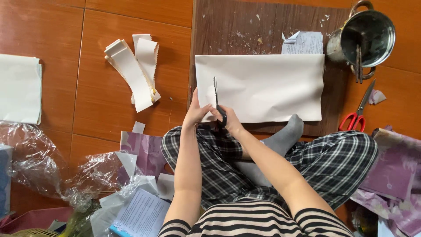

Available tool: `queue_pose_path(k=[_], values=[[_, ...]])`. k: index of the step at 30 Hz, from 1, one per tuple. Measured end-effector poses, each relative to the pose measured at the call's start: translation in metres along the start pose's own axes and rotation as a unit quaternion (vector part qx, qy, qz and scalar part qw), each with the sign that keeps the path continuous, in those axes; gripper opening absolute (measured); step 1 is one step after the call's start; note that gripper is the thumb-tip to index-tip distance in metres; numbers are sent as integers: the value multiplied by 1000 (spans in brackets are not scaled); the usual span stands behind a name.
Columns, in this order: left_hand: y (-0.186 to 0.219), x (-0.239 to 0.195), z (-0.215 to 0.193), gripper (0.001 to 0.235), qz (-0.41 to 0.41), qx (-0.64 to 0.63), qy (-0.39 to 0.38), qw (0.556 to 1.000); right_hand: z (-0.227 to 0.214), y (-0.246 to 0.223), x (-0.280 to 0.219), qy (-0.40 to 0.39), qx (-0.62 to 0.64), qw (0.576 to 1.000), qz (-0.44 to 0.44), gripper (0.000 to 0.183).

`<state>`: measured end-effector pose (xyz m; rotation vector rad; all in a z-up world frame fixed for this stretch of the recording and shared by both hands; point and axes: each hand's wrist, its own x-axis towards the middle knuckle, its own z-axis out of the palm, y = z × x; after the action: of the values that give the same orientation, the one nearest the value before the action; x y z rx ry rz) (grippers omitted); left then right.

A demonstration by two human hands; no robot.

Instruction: Cutting paper strips and applying them to a giraffe sculpture for decoration

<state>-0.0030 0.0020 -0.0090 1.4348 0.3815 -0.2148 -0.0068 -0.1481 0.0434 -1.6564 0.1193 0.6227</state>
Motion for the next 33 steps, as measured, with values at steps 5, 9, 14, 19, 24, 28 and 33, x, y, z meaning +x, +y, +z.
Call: queue_pose_path(k=[5, 9, 14, 19, 24, 28, 33], values=[[15, -3, 7, 105, 0, 16, 6, 1000, -15, -76, -3, -84, 8, 996, 43, 114], [-1, -1, -1, 107, -2, 83, 5, 997, -9, 14, 34, -52, -7, 997, -57, 103], [14, 7, -1, 101, -71, 145, 29, 986, 4, 94, 62, 50, -98, 992, -57, 92], [27, 0, 4, 100, -60, 126, 40, 989, -12, 32, 61, -4, -41, 999, -23, 92], [31, -3, -2, 103, -67, 92, 12, 993, -9, 16, 92, -6, -4, 998, -65, 100], [25, 3, -2, 103, -74, 89, 23, 993, 15, 40, 88, 52, 7, 997, -57, 99], [75, -6, 10, 103, -56, 76, 11, 995, -1, 6, 92, 19, -46, 997, -64, 96]])
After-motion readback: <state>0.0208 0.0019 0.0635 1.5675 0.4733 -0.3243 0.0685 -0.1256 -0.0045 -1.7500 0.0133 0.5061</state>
